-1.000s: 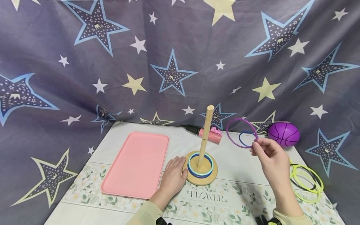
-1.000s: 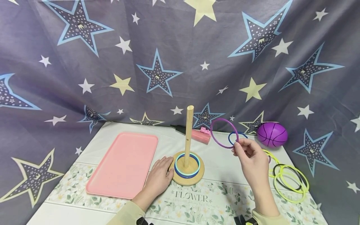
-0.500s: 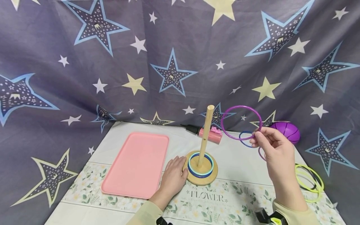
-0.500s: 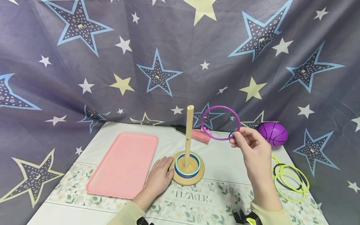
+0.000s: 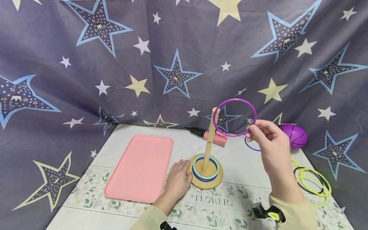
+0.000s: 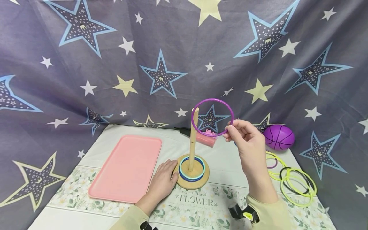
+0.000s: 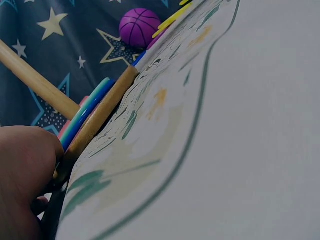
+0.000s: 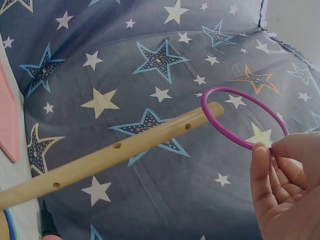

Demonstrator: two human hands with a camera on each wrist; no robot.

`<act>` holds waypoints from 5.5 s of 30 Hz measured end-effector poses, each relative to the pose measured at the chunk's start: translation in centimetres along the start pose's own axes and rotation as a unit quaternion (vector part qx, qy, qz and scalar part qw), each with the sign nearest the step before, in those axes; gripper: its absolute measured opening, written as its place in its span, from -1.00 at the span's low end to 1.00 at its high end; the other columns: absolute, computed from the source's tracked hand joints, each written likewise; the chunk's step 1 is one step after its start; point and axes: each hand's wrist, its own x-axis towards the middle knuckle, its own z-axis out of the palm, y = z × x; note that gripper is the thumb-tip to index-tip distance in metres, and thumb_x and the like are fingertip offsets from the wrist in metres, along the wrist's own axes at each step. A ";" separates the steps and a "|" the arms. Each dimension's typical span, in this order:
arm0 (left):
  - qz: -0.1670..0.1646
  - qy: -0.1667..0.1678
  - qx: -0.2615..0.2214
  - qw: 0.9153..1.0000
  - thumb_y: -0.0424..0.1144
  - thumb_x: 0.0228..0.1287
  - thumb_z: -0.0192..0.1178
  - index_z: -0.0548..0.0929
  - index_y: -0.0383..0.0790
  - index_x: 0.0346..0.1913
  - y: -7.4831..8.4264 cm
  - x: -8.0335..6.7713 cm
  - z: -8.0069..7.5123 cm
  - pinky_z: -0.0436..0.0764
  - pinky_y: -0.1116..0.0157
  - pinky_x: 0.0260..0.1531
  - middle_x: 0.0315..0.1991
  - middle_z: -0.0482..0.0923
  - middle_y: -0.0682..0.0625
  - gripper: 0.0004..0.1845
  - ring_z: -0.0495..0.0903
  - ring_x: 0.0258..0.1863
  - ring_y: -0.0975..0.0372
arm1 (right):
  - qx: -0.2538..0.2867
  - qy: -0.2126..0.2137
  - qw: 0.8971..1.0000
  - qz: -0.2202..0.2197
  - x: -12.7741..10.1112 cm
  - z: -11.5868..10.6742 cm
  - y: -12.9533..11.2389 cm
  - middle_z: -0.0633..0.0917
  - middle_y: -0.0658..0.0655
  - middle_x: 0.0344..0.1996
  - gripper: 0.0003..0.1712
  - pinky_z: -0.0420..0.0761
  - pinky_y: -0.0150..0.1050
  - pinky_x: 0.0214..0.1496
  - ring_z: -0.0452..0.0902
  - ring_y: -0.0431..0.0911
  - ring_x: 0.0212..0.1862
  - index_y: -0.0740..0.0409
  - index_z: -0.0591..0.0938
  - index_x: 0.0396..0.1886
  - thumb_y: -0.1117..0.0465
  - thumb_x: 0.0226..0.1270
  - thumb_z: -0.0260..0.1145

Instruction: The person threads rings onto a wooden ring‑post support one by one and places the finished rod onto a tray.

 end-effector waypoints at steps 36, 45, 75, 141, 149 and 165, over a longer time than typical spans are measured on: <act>-0.004 0.000 0.002 1.000 -0.24 0.62 0.24 0.54 -0.42 0.52 0.0 0.1 0.1 0.19 -0.17 0.67 0.51 0.53 -0.29 -0.45 0.36 0.61 -0.18 | 0.046 -0.002 0.989 0.139 -0.1 2.3 6.8 0.76 0.07 -0.38 -0.90 0.77 -0.38 -0.22 0.72 -0.18 -0.35 0.24 0.73 -0.11 0.44 0.63 0.31; 0.000 0.004 0.006 1.000 -0.23 0.61 0.24 0.55 -0.41 0.52 -0.1 0.2 0.3 0.20 -0.17 0.67 0.51 0.54 -0.29 -0.45 0.37 0.60 -0.18 | 0.038 -0.001 0.981 0.190 -1.0 1.3 8.5 0.75 0.06 -0.39 -0.94 0.77 -0.40 -0.19 0.70 -0.18 -0.33 0.32 0.70 -0.05 0.40 0.65 0.32; -0.003 0.005 0.003 1.000 -0.23 0.61 0.25 0.55 -0.41 0.52 0.2 0.0 0.1 0.18 -0.17 0.68 0.49 0.55 -0.28 -0.45 0.38 0.60 -0.18 | -0.016 -0.027 0.949 0.315 -3.9 -1.5 13.9 0.72 0.11 -0.32 -0.81 0.75 -0.37 -0.19 0.67 -0.15 -0.29 0.48 0.64 0.01 0.37 0.63 0.35; -0.004 -0.003 0.005 1.000 -0.23 0.61 0.25 0.55 -0.41 0.52 0.2 0.1 -0.1 0.19 -0.18 0.67 0.51 0.54 -0.28 -0.45 0.37 0.61 -0.18 | -0.165 -0.092 0.917 0.352 -5.9 -1.9 17.2 0.77 0.15 -0.38 -0.72 0.76 -0.37 -0.33 0.68 -0.15 -0.38 0.52 0.67 0.12 0.36 0.61 0.35; -0.006 -0.004 0.006 1.000 -0.22 0.61 0.25 0.55 -0.41 0.52 0.3 0.1 -0.2 0.19 -0.18 0.67 0.51 0.54 -0.28 -0.44 0.37 0.61 -0.19 | -0.182 -0.082 0.916 0.349 -5.9 -1.8 17.7 0.75 0.16 -0.38 -0.75 0.74 -0.37 -0.39 0.68 -0.14 -0.39 0.49 0.70 0.05 0.35 0.58 0.41; 0.007 0.005 0.007 1.000 -0.22 0.60 0.26 0.58 -0.38 0.51 0.0 0.1 -0.1 0.22 -0.21 0.65 0.49 0.55 -0.29 -0.46 0.39 0.59 -0.21 | -0.225 -0.080 0.919 0.313 -6.2 -1.6 18.2 0.74 0.16 -0.40 -0.80 0.73 -0.35 -0.41 0.65 -0.11 -0.43 0.35 0.71 -0.04 0.30 0.52 0.50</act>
